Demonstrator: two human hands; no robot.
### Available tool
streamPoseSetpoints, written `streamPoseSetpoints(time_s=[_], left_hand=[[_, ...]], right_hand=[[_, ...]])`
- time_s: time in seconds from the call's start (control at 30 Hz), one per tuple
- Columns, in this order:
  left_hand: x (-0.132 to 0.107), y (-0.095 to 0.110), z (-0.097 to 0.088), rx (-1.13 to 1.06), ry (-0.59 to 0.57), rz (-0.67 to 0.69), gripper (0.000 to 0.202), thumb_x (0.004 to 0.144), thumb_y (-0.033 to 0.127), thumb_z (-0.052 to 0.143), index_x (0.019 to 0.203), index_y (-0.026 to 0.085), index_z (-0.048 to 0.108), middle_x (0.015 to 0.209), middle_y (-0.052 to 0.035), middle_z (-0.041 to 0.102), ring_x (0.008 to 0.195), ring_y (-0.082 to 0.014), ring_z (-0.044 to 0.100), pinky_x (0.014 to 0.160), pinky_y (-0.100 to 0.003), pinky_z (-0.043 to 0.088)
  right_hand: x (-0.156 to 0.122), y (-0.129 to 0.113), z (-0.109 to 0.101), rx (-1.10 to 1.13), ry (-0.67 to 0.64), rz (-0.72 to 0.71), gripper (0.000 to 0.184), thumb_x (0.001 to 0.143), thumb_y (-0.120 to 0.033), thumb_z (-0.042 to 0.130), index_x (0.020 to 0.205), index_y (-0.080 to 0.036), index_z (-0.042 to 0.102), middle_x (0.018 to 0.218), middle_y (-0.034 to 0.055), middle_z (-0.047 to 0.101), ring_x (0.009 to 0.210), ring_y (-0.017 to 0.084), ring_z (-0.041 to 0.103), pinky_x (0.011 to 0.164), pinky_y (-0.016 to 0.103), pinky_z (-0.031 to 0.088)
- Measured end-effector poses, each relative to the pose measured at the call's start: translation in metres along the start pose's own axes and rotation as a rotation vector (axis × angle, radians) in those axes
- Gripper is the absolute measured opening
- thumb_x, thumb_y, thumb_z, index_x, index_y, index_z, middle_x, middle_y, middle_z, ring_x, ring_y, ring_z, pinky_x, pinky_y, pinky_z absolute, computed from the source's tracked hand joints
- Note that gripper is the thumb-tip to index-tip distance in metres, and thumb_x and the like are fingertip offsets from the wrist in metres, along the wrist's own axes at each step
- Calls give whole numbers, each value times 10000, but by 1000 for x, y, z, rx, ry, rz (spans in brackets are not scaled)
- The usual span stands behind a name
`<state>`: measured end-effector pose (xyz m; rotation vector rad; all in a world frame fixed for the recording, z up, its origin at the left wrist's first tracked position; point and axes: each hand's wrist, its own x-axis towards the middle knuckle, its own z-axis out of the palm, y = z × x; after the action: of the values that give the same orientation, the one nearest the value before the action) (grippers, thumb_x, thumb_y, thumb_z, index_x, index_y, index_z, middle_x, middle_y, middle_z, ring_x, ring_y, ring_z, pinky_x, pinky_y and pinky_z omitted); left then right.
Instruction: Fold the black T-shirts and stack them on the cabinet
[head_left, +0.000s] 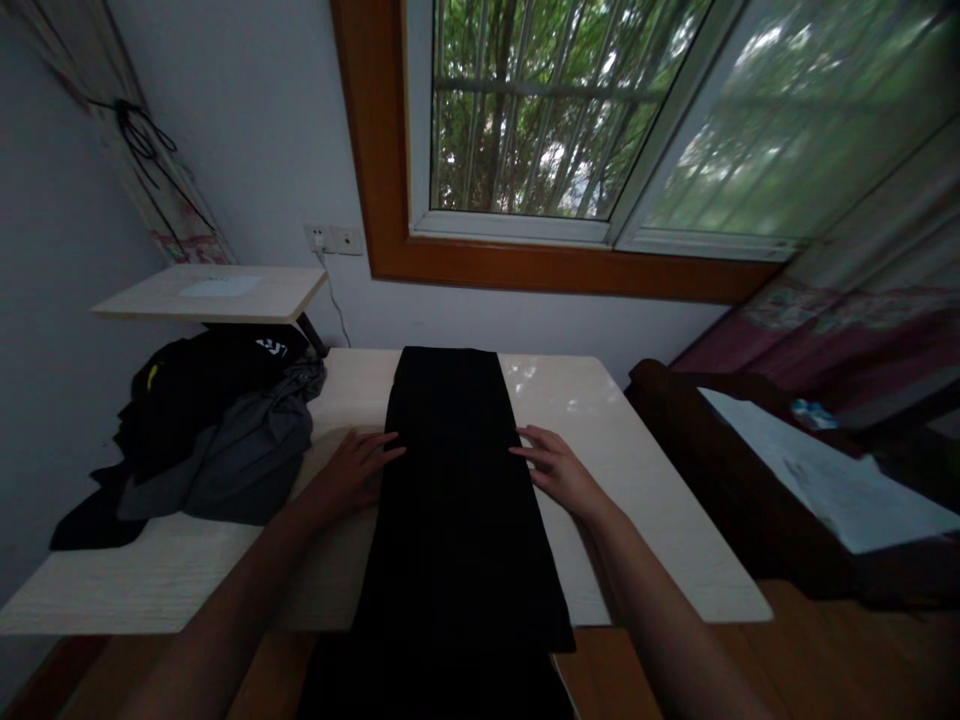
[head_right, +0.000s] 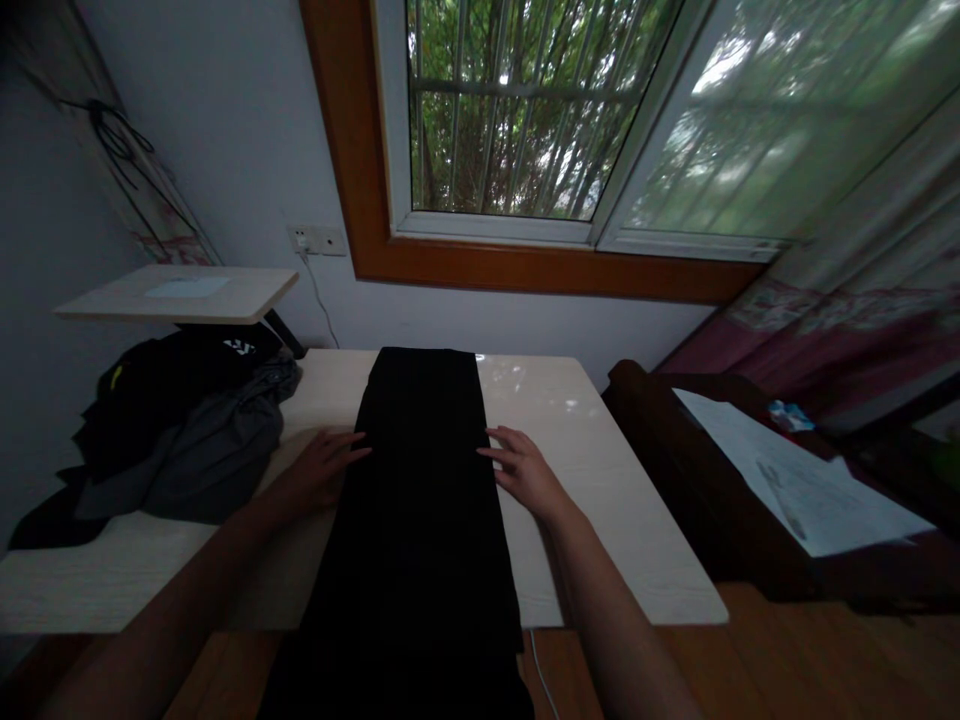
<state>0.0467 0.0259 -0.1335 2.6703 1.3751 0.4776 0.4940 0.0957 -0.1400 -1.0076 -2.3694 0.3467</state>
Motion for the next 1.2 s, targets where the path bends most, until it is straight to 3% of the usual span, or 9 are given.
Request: streamPoseSetpoints(time_s=[0.23, 0.47, 0.6, 0.73, 0.83, 0.93, 1.03, 1.13, 1.2], left_hand=[[4, -3, 2, 49, 49, -1, 697, 892, 114, 590, 1529, 325, 400, 1602, -92, 401, 1433, -279, 420, 1199, -558, 310], [26, -6, 1, 90, 88, -73, 672, 874, 53, 550, 1485, 323, 479, 1562, -68, 457, 1332, -279, 500, 1122, -511, 430], [37, -6, 1, 120, 118, -84, 651, 865, 24, 545, 1424, 358, 563, 1528, -63, 492, 1383, -293, 447, 1154, -550, 391], [36, -7, 1, 57, 46, 88, 680, 872, -22, 474, 1393, 400, 586, 1505, 4, 540, 1500, -255, 329, 1247, -608, 223], [30, -7, 1, -39, -17, 181, 651, 898, -7, 445, 1401, 382, 582, 1476, 12, 583, 1529, -218, 298, 1253, -585, 234], [24, -8, 0, -136, -45, 215, 590, 927, 43, 455, 1401, 369, 586, 1449, 3, 613, 1508, -198, 351, 1240, -541, 296], [19, -8, -2, -211, -42, 206, 521, 950, 103, 478, 1381, 365, 608, 1376, -11, 670, 1417, -198, 494, 1255, -552, 260], [12, -5, -8, -284, -46, 183, 458, 959, 153, 506, 1352, 346, 638, 1326, -24, 702, 1313, -202, 599, 1256, -540, 266], [6, 0, -15, -335, -65, 155, 434, 944, 184, 541, 1329, 346, 659, 1302, -19, 716, 1270, -208, 632, 1228, -508, 336]], right_hand=[[0, 3, 2, -27, 16, -20, 397, 913, -209, 607, 1277, -332, 708, 1480, 61, 557, 1380, 288, 474, 1136, 542, 421], [0, -1, 0, -30, 13, 1, 410, 907, -189, 582, 1270, -327, 715, 1474, 65, 562, 1376, 292, 484, 1133, 549, 426], [2, -5, -2, -28, 10, 14, 409, 916, -204, 578, 1279, -339, 709, 1477, 63, 558, 1372, 298, 491, 1126, 558, 432], [2, -8, -4, 11, 6, -11, 397, 924, -238, 608, 1290, -365, 699, 1504, 51, 530, 1378, 294, 480, 1130, 574, 427], [3, -10, -4, 60, -2, -28, 310, 930, -278, 635, 1203, -370, 749, 1515, 40, 529, 1432, 299, 419, 1155, 583, 396], [6, -12, -3, 156, -59, -30, 224, 943, -350, 636, 1102, -358, 794, 1419, 48, 627, 1481, 301, 359, 1165, 589, 381], [10, -14, -1, 289, -94, 6, 267, 949, -489, 617, 1023, -328, 817, 1213, 80, 747, 1488, 300, 366, 1182, 617, 342], [11, -18, -3, 408, -90, 76, 328, 928, -581, 620, 960, -325, 821, 1056, 78, 791, 1437, 301, 454, 1226, 658, 209], [8, -23, -6, 517, -101, 134, 314, 893, -594, 668, 931, -323, 821, 1012, 63, 798, 1342, 300, 562, 1244, 643, 158]])
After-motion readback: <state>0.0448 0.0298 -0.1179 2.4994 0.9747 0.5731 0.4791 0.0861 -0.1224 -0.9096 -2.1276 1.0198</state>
